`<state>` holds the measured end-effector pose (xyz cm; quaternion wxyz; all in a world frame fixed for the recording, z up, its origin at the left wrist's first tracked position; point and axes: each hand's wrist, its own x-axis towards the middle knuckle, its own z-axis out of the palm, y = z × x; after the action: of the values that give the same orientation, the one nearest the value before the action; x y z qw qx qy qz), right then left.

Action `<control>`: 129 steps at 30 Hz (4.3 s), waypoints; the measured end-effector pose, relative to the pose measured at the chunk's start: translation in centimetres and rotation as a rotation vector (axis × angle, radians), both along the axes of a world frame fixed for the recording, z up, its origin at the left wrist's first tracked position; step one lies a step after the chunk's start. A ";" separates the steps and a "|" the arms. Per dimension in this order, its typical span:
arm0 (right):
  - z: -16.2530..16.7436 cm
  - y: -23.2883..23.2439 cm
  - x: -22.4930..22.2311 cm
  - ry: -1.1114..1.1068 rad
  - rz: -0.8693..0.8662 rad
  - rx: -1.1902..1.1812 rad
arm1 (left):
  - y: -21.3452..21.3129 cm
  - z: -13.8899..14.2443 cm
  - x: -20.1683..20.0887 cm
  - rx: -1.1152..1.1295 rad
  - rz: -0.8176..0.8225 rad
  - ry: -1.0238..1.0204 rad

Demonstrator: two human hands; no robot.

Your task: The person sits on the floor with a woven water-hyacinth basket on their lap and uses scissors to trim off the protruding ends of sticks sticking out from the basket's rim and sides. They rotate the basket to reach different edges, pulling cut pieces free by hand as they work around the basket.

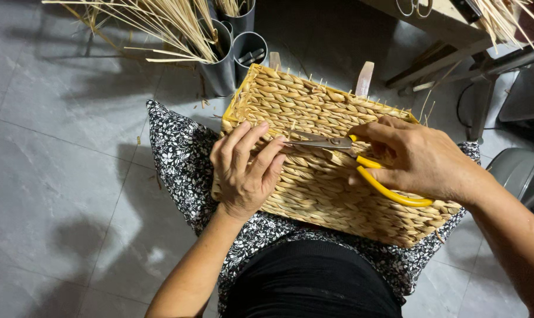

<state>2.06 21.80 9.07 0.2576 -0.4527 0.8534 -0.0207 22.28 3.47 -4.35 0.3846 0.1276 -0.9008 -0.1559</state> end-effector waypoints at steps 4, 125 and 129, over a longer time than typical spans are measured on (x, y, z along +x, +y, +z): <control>-0.3 0.1 0.1 0.017 -0.016 0.033 | -0.1 0.4 0.0 0.030 -0.013 0.008; 0.6 12.6 1.0 0.222 -0.208 0.052 | 6.6 6.8 -11.9 0.256 -0.667 -0.207; -0.2 13.8 1.5 0.207 -0.289 0.109 | 6.3 6.7 -12.9 0.231 -0.570 -0.234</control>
<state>3.52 35.57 8.90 0.1871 -0.3104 0.9313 0.0354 9.42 9.77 2.36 0.2024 -0.0701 -0.9148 -0.3426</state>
